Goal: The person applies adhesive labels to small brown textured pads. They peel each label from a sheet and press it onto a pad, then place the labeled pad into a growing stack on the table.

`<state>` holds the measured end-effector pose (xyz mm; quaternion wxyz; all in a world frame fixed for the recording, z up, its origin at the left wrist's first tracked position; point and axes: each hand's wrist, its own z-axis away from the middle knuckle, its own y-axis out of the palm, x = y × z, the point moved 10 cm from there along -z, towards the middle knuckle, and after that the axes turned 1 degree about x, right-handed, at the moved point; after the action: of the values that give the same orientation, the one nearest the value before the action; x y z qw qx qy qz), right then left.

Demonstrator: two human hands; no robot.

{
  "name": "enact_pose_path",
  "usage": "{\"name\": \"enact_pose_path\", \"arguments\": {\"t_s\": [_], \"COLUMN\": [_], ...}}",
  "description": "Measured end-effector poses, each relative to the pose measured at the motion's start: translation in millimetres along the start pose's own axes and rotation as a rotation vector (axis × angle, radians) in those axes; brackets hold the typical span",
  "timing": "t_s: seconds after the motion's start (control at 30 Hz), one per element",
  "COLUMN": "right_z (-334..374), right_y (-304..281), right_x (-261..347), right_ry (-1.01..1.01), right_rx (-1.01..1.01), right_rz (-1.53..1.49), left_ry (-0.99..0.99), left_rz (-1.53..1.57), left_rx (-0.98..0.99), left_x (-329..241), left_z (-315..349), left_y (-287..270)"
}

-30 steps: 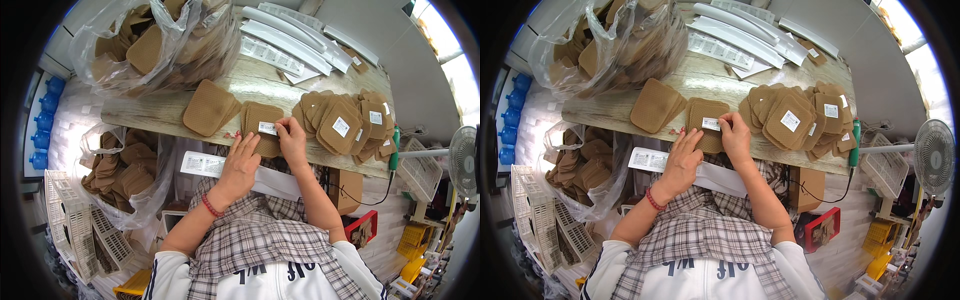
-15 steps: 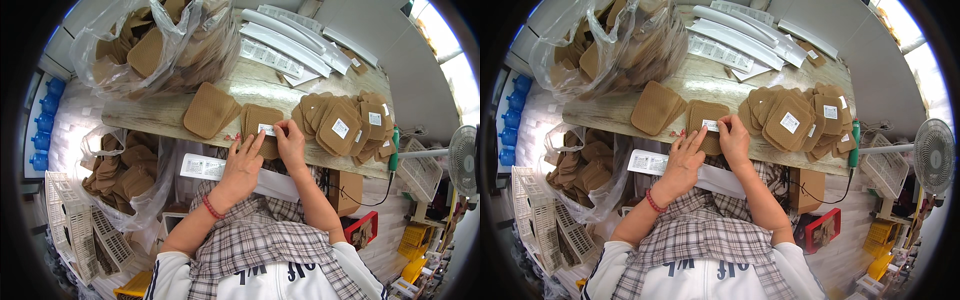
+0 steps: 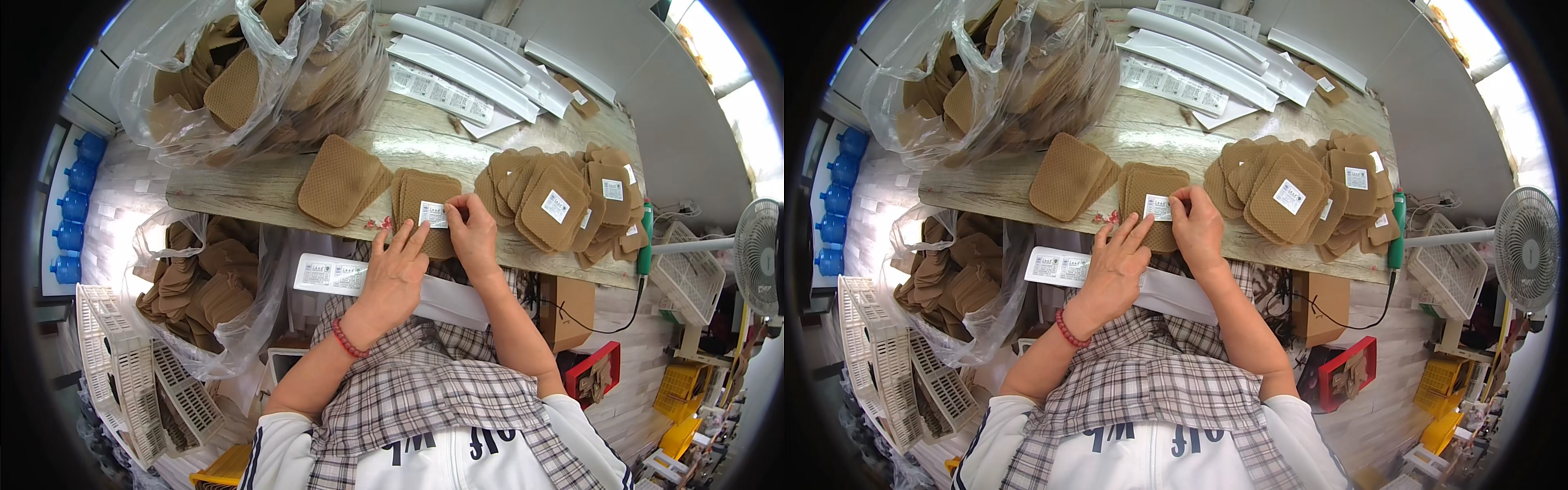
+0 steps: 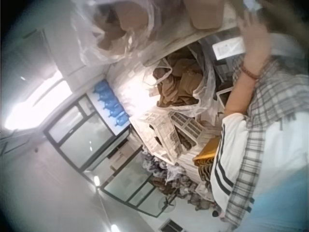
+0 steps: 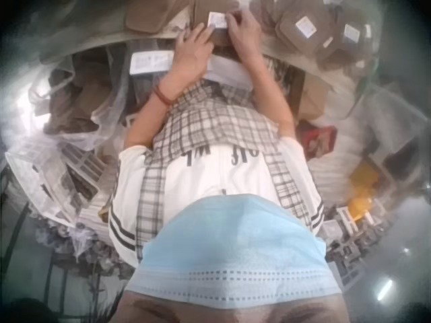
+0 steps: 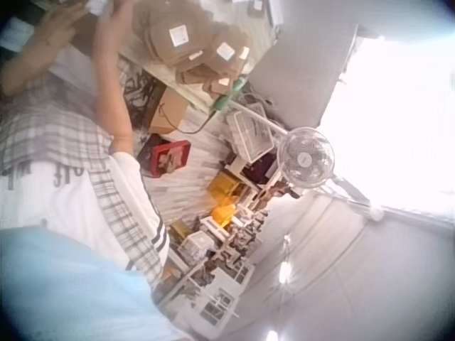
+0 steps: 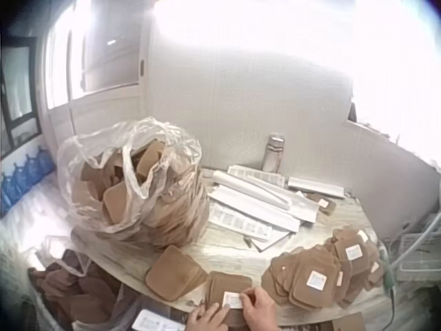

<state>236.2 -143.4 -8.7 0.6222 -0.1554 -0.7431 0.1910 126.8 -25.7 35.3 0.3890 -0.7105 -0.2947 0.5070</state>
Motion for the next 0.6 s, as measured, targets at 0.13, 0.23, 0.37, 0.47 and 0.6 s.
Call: {"name": "enact_pose_path", "arguments": {"t_s": [0.13,0.23,0.37,0.47,0.6], "right_z": [3.8,11.6,7.7,-3.8,-8.7], "right_y": [-0.7,5.1,-7.0,-7.0,-15.9], "right_x": [26.9,42.2,37.0,14.9,12.0], "right_ry": [-0.151,-0.321,-0.198,-0.104,-0.079], "right_rx": [-0.004,-0.077,-0.198,-0.141,-0.198], "right_rz": [0.188,0.414,0.330,0.313,0.199], "left_ry": [0.022,0.029,0.017,0.014,0.018], "left_rz": [-0.031,-0.042,-0.053,-0.048,-0.006], "left_rx": [-0.002,-0.002,0.011,0.023,0.006], "left_x": [-1.4,-2.8,-0.1,0.5,2.7], "left_z": [2.8,2.9,5.6,5.9,7.9], "left_y": [-0.1,0.0,5.4,6.1,6.0]}}
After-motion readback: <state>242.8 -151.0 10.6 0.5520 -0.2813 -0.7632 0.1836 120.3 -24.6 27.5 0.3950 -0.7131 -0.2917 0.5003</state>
